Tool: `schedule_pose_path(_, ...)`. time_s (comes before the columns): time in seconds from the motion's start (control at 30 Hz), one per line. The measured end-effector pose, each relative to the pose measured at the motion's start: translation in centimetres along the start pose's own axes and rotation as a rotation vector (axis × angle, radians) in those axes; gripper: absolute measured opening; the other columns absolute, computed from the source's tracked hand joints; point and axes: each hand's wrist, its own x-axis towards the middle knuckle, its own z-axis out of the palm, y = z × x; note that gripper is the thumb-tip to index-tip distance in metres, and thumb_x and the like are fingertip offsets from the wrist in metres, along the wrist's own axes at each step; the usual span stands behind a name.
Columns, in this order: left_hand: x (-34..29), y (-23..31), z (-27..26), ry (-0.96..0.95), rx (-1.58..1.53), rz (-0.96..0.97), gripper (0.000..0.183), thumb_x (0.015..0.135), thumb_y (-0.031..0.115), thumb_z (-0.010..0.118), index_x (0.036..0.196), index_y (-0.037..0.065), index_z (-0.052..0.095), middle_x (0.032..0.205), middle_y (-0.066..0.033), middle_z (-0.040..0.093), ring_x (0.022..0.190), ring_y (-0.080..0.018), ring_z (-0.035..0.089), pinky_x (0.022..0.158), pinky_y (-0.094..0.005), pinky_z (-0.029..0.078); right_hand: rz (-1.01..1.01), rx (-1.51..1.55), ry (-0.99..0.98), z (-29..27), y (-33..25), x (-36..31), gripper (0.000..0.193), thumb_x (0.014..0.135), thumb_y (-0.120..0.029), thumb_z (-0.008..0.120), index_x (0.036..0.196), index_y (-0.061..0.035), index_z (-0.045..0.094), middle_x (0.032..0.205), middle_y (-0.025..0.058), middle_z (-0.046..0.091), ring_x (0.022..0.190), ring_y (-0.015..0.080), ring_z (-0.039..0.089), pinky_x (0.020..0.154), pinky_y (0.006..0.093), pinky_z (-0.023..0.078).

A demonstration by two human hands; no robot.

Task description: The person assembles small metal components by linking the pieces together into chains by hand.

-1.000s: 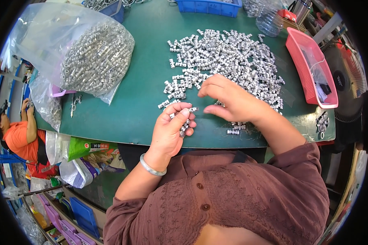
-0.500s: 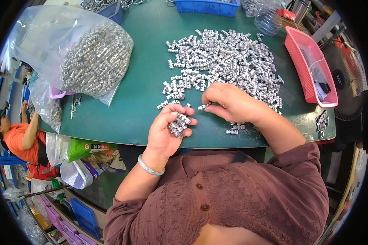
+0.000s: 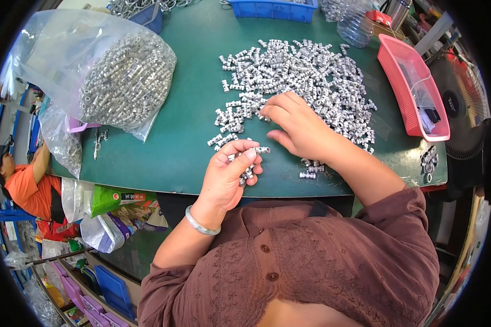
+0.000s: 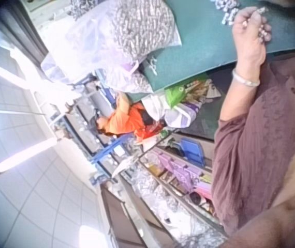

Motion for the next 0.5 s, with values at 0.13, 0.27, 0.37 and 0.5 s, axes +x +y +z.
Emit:
schedule_pose_path(0.13, -0.1, -0.1, -0.1, -0.018, 0.022, 0.012, 0.013, 0.089, 0.010, 0.057, 0.101, 0.007, 0.058, 0.084, -0.0050, 0.060, 0.070, -0.0127, 0.055, 0.052, -0.0220, 0.042, 0.079, -0.163, -0.114, 0.8, 0.5, -0.2, 0.032, 0.068, -0.012, 0.069, 0.098, -0.0056, 0.060, 0.098, 0.0072, 0.054, 0.097, 0.0266, 0.048, 0.084, 0.0371, 0.038)
schedule_pose_path(0.27, -0.1, 0.0, -0.4, -0.033, -0.032, -0.008, 0.013, 0.089, 0.010, 0.057, 0.101, 0.007, 0.058, 0.085, -0.0052, 0.060, 0.071, -0.0128, 0.055, 0.053, -0.0222, 0.042, 0.045, -0.172, -0.173, 0.7, 0.5, -0.1, 0.025, 0.069, -0.012, 0.068, 0.093, -0.0077, 0.062, 0.096, 0.0064, 0.054, 0.095, 0.0255, 0.048, 0.083, 0.0366, 0.038)
schedule_pose_path(0.37, -0.1, 0.0, -0.8, -0.050, -0.079, -0.011, 0.014, 0.089, 0.009, 0.055, 0.103, 0.007, 0.057, 0.087, -0.0070, 0.060, 0.071, -0.0147, 0.056, 0.053, -0.0235, 0.043, 0.071, -0.094, -0.202, 0.5, 0.4, -0.2, 0.030, 0.068, -0.010, 0.068, 0.097, -0.0080, 0.061, 0.097, 0.0064, 0.055, 0.096, 0.0254, 0.049, 0.085, 0.0372, 0.038)
schedule_pose_path(0.5, -0.1, 0.4, -1.2, -0.042, -0.194, -0.018, 0.017, 0.090, 0.015, 0.051, 0.105, 0.007, 0.055, 0.091, -0.0102, 0.060, 0.075, -0.0201, 0.058, 0.054, -0.0261, 0.045, 0.108, 0.247, -0.102, -0.1, -0.5, 0.2, 0.040, 0.069, 0.002, 0.065, 0.108, -0.0053, 0.055, 0.099, 0.0087, 0.055, 0.092, 0.0250, 0.054, 0.080, 0.0363, 0.044)
